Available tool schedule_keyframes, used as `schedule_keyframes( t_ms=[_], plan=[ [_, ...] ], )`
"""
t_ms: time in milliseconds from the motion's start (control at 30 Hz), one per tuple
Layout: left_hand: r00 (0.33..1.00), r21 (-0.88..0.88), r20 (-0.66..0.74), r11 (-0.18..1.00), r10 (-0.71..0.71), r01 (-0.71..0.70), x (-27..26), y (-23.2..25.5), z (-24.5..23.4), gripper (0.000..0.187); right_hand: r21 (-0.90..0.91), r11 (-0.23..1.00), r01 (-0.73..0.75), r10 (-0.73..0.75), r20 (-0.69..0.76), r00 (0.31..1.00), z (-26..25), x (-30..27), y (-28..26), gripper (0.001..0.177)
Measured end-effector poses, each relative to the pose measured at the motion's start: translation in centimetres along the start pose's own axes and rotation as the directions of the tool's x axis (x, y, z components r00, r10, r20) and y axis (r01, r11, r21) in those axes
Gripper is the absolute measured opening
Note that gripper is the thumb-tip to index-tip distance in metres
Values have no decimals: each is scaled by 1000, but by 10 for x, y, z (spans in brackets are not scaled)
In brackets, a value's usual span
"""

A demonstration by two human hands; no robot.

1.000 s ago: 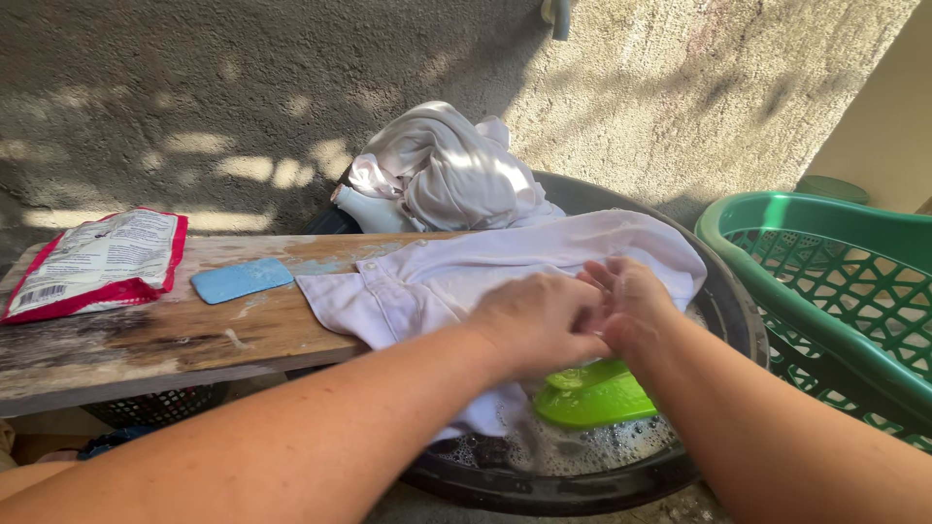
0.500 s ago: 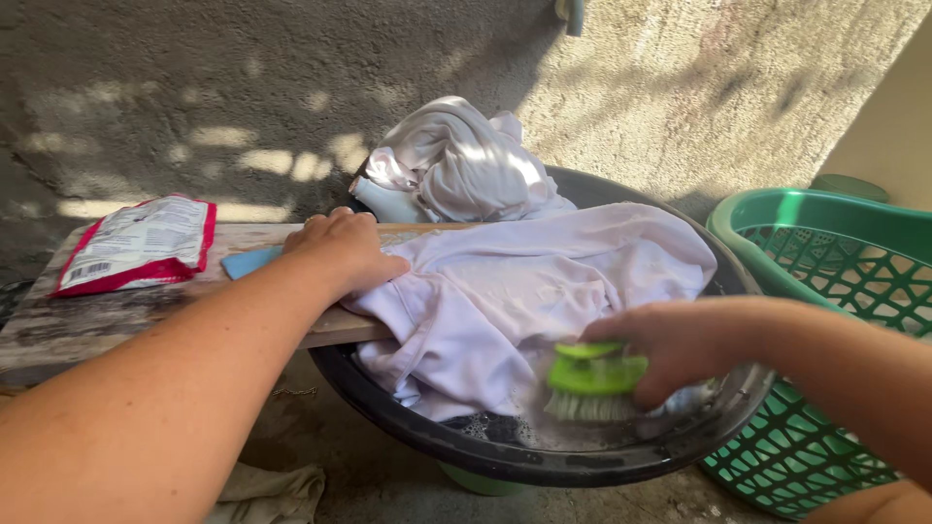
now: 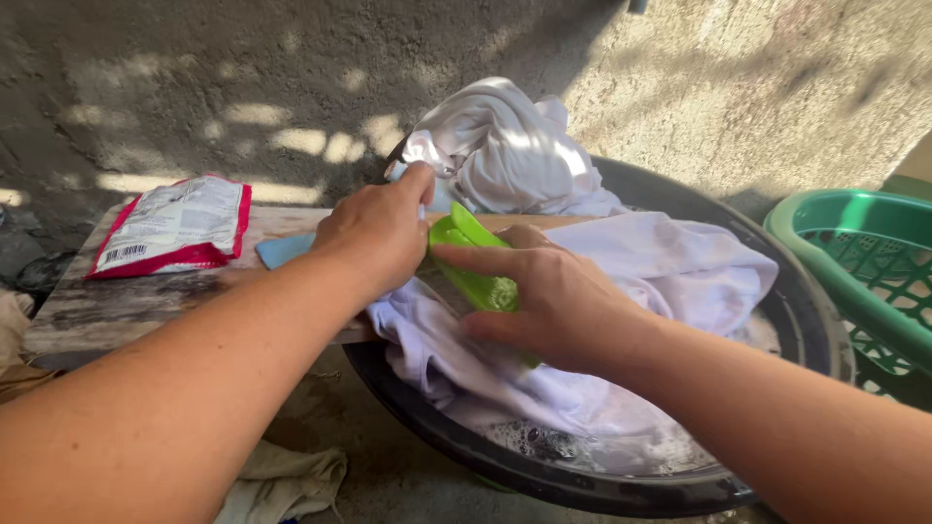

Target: The person scrubs a white shirt against a wooden board using a green brush inside a basin filled with soapy water. They repeatedly apply water and scrub different sections of the shirt until clean.

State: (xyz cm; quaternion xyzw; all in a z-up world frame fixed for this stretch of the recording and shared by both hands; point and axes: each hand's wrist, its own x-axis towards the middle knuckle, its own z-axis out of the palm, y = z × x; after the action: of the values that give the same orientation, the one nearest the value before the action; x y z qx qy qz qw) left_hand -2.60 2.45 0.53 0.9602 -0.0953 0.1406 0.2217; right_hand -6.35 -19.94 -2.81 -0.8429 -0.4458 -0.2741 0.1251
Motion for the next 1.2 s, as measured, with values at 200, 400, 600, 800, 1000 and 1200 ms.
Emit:
schedule_keyframes(
  t_ms=[200,400,600,800,1000,1200],
  plan=[
    [997,197,81,980,-8,-8,-18,-3,6,25,-288,589,-755,801,331,499,-38,-31,109,60],
    [994,232,108,973,-16,-10,-11,1,9,25,-57,402,-914,813,480,328,-31,4,66,59],
    [994,239,106,971,-28,2,-10,-2,11,25,-80,721,-688,656,398,641,-12,-7,29,60],
    [996,232,82,973,-19,0,-11,-3,15,27,-352,541,-764,840,271,470,-45,-40,114,62],
    [991,263,115,964,-62,30,-10,2,13,26,151,945,-291,262,185,947,-7,-26,22,62],
    [987,229,131,971,-97,65,-7,-6,15,28,-44,168,-985,901,412,135,-50,-52,97,108]
  ],
)
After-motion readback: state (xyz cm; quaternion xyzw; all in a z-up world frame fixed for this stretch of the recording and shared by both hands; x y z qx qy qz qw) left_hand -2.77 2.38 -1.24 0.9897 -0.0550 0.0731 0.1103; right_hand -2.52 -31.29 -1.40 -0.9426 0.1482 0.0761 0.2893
